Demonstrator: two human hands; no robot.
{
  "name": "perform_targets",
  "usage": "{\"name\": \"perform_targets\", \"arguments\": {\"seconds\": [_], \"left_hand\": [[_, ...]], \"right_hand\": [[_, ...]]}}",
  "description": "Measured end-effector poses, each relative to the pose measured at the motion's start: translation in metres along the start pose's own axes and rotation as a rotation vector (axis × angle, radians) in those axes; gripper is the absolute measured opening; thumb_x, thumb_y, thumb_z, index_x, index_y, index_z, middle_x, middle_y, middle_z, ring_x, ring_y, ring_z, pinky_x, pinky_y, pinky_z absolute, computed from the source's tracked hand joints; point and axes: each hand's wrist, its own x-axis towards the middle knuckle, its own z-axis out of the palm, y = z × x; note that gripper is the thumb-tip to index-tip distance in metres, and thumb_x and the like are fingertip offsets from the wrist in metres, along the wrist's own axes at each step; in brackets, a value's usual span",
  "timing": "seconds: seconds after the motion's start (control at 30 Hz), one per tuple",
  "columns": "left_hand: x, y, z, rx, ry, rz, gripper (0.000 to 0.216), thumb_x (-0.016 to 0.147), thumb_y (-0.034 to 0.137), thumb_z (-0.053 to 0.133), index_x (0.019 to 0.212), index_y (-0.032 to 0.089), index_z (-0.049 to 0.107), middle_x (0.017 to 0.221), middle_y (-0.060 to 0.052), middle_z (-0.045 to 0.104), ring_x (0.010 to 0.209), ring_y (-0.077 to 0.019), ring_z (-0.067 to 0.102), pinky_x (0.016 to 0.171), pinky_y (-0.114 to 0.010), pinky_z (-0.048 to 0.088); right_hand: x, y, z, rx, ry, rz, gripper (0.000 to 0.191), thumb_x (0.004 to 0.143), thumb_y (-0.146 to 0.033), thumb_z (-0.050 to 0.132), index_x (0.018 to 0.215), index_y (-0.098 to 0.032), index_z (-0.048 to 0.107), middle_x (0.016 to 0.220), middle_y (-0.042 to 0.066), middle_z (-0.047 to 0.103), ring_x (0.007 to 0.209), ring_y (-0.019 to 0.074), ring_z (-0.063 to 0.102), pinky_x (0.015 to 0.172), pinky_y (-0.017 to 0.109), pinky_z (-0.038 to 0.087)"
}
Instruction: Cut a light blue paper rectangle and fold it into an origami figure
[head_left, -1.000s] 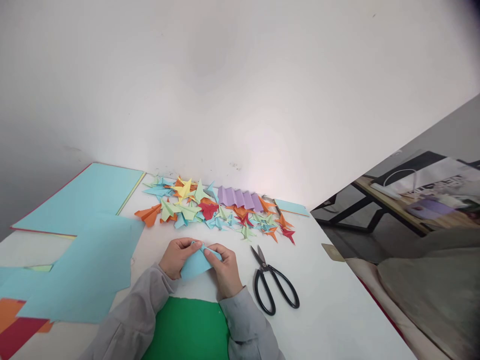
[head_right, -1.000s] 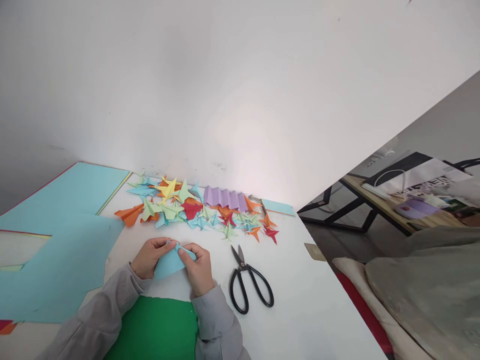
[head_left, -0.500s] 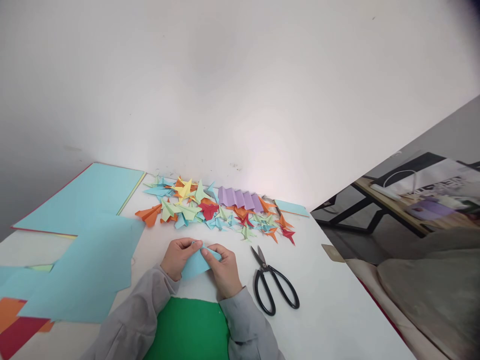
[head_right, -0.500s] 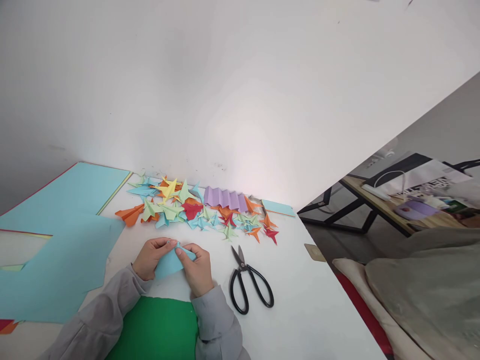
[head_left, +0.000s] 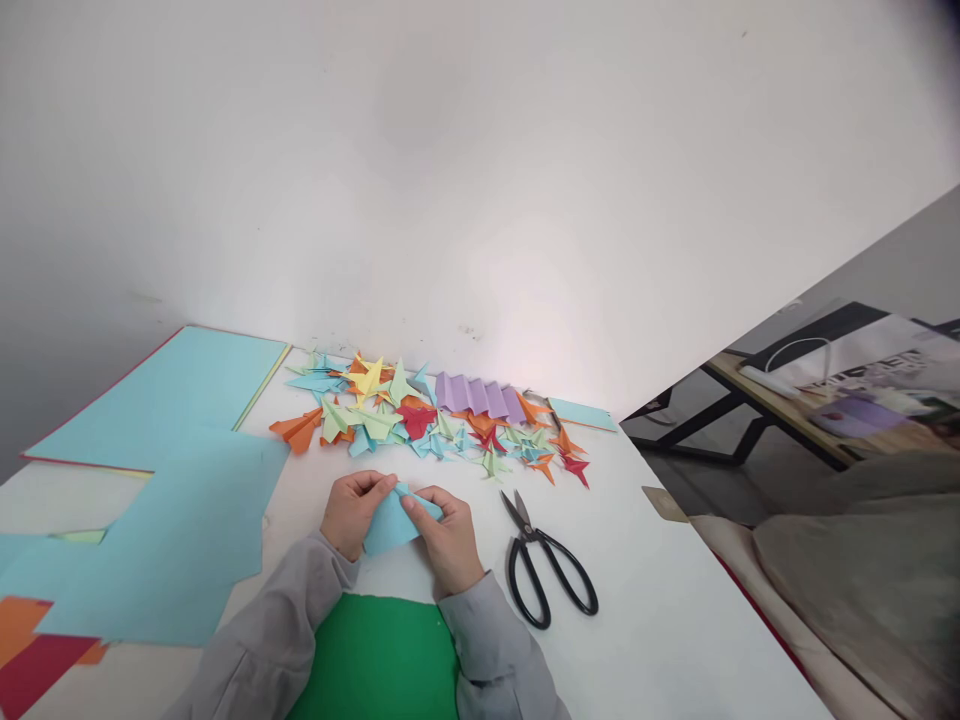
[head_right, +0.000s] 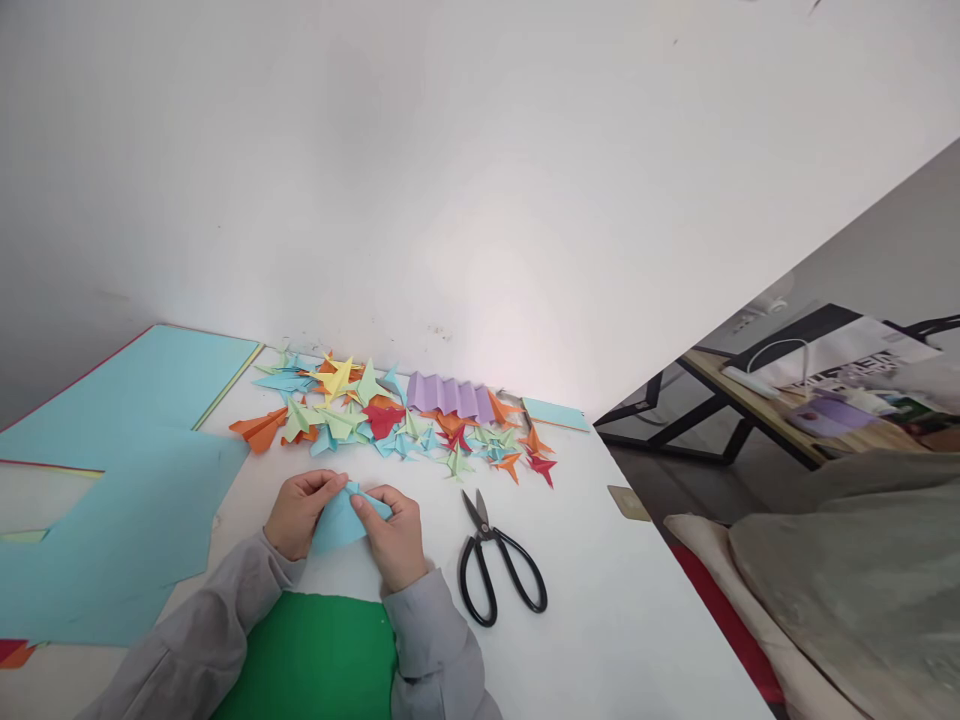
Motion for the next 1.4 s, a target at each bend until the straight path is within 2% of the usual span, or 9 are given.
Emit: {"name": "perform_targets", "arguments": {"seconds": [0.13,0.23,0.4,0.67,1.13,1.4], "left_hand": [[-0.0005,-0.0008,0.0002,0.017,0.01,0.024,0.033,0.048,0.042,0.077,0.05,0.014,0.06,0.044,0.005,0.049,0.043,-0.0059,0.038,0.043,-0.019,0.031],[-0.0035,0.0027,0.0022,0.027,-0.018,-0.023,0.034,0.05,0.045,0.076,0.057,0.013,0.064,0.048,0.003,0.054,0.047,-0.0079,0.043,0.046,-0.02,0.035],[-0.007,0.0061,0.0039,0.088,-0.079,-0.032,0.032,0.039,0.033,0.081,0.056,0.012,0.064,0.05,0.002,0.057,0.05,-0.0099,0.046,0.049,-0.021,0.037],[-0.0054,0.0049,0.0018,0.089,-0.073,-0.029,0.03,0.043,0.034,0.08,0.052,0.012,0.061,0.047,0.004,0.052,0.047,-0.0082,0.042,0.046,-0.02,0.034],[-0.0039,-0.0006,0.0005,0.161,-0.112,0.058,0.032,0.05,0.037,0.076,0.05,0.013,0.055,0.046,0.006,0.043,0.048,-0.0072,0.035,0.045,-0.02,0.029],[-0.0057,0.0048,0.0011,0.213,-0.147,0.152,0.03,0.054,0.037,0.075,0.048,0.013,0.058,0.052,0.004,0.046,0.052,-0.008,0.038,0.048,-0.02,0.03]], "right_hand": [[0.0001,-0.0003,-0.0002,-0.004,-0.004,-0.012,0.027,0.065,-0.04,0.067,0.06,-0.014,0.06,0.051,-0.003,0.05,0.05,0.0094,0.039,0.05,0.023,0.034],[0.0002,0.0002,-0.0003,0.013,-0.006,0.0,0.028,0.065,-0.041,0.067,0.059,-0.014,0.059,0.05,-0.003,0.049,0.049,0.009,0.038,0.049,0.022,0.033],[0.0005,0.0018,-0.0004,0.023,-0.006,-0.008,0.028,0.065,-0.041,0.067,0.059,-0.015,0.059,0.051,-0.004,0.048,0.05,0.009,0.038,0.049,0.022,0.033],[-0.0004,0.0,-0.0002,0.0,-0.03,-0.024,0.025,0.066,-0.039,0.067,0.062,-0.015,0.062,0.054,-0.002,0.054,0.052,0.0104,0.043,0.052,0.023,0.037],[0.0,-0.0026,-0.0003,-0.069,-0.022,-0.084,0.024,0.067,-0.037,0.064,0.06,-0.015,0.061,0.055,-0.002,0.056,0.055,0.0115,0.046,0.055,0.024,0.039],[-0.0003,-0.001,-0.0008,-0.035,-0.033,-0.068,0.026,0.068,-0.038,0.064,0.057,-0.015,0.057,0.052,-0.003,0.05,0.052,0.0097,0.041,0.052,0.023,0.035]]}}
